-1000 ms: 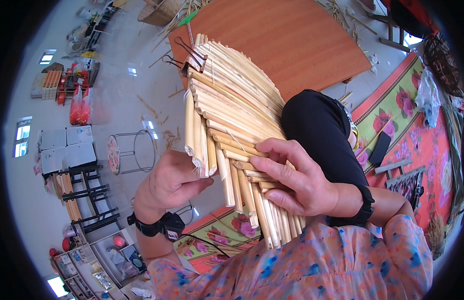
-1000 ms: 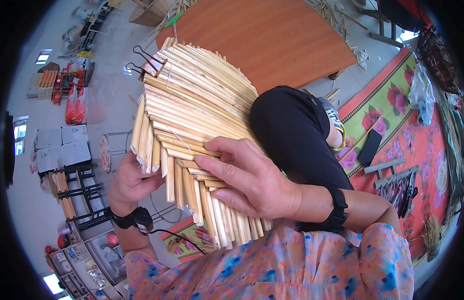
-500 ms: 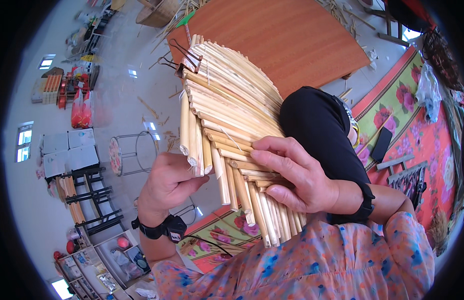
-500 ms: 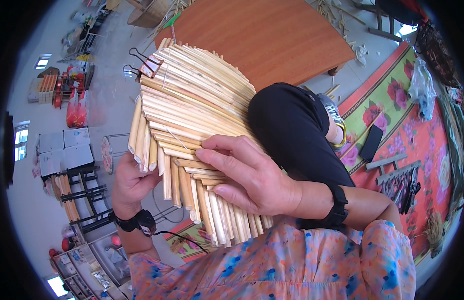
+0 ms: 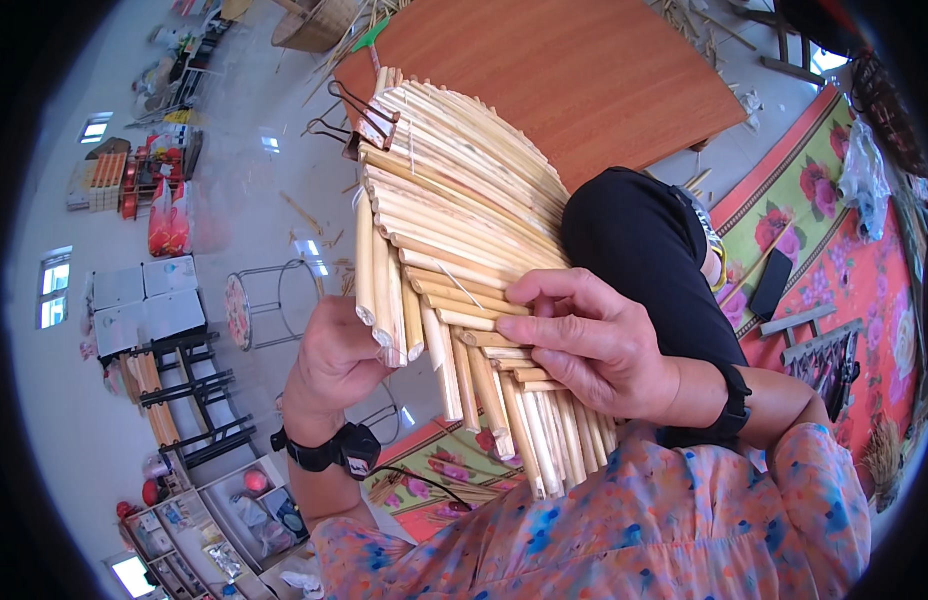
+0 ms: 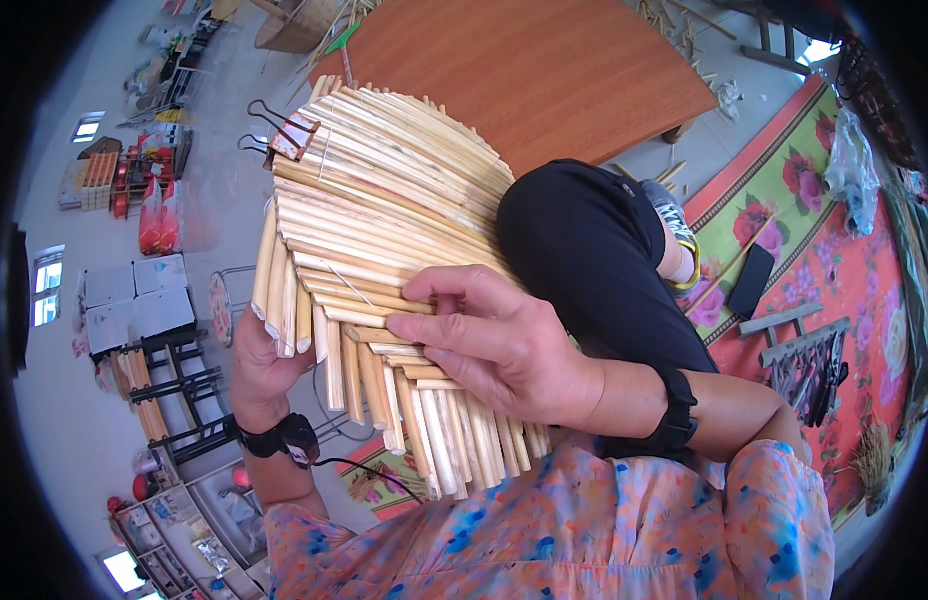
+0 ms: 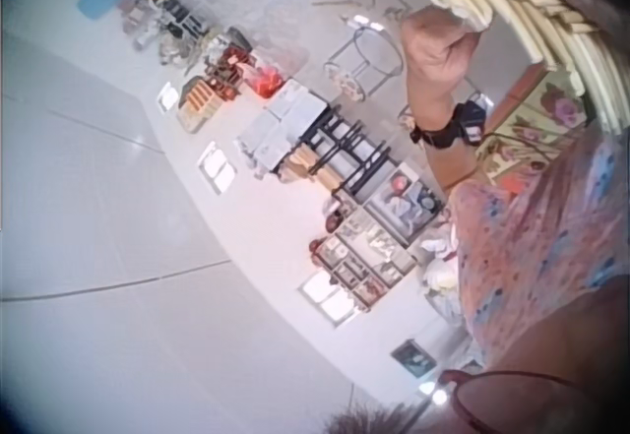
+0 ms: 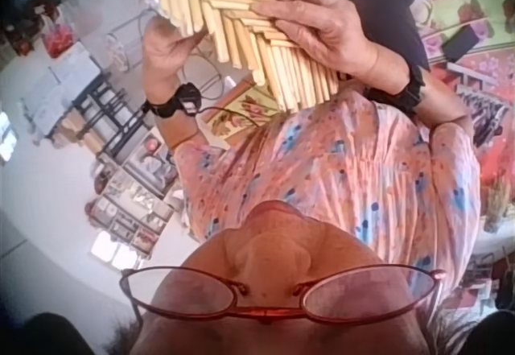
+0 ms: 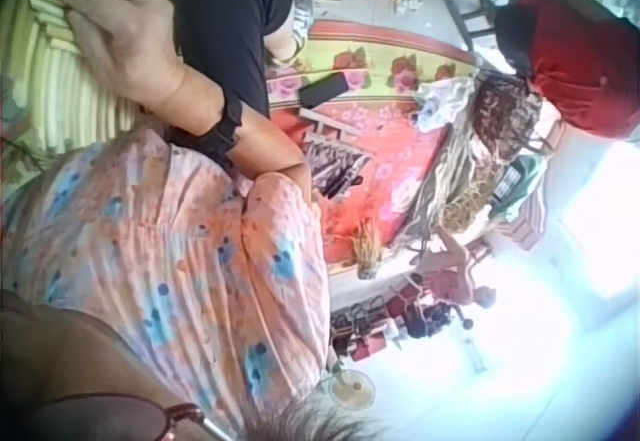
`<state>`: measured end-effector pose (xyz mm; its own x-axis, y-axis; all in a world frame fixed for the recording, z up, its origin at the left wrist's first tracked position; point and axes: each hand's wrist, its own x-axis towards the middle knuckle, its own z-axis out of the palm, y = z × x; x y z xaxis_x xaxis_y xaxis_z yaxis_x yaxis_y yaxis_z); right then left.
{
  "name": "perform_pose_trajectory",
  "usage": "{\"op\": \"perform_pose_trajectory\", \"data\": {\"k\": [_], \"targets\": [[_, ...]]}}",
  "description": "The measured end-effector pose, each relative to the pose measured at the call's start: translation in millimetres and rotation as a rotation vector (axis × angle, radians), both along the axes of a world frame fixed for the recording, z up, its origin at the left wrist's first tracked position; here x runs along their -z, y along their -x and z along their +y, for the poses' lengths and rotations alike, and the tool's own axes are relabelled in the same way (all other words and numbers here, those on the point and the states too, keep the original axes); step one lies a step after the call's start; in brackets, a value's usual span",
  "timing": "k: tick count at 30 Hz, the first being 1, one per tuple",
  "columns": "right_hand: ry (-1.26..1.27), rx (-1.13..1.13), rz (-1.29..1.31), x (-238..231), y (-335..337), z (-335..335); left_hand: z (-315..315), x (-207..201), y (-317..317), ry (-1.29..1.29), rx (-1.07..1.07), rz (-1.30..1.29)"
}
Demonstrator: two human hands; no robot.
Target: The person sits on the floor and weaves a bundle of bamboo sticks together using a thin string. They wrap the string around the sticks multiple times to secure them, then use pliers to cut the excess string.
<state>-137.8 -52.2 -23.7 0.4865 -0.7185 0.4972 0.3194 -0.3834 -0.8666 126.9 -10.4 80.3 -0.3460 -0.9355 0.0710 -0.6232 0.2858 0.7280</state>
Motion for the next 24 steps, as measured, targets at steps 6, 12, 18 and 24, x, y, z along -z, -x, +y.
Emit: {"op": "perform_pose_trajectory", "data": {"k": [6,12,18,24], "targets": [[-0.058,-0.018,0.037,-3.5,3.8,-1.9,-5.7,2.6,0.9,0.023,0.03,0.002],[0.002,0.035,0.045,0.1,1.8,-2.6,0.8,2.1,1.3,0.007,-0.013,-0.058],[0.04,0.027,0.035,1.8,0.4,-2.1,9.5,11.3,12.5,0.096,-0.131,0.007],[0.109,-0.112,0.042,8.7,5.5,-7.3,13.9,18.8,-1.5,0.138,-0.121,-0.054]]}}
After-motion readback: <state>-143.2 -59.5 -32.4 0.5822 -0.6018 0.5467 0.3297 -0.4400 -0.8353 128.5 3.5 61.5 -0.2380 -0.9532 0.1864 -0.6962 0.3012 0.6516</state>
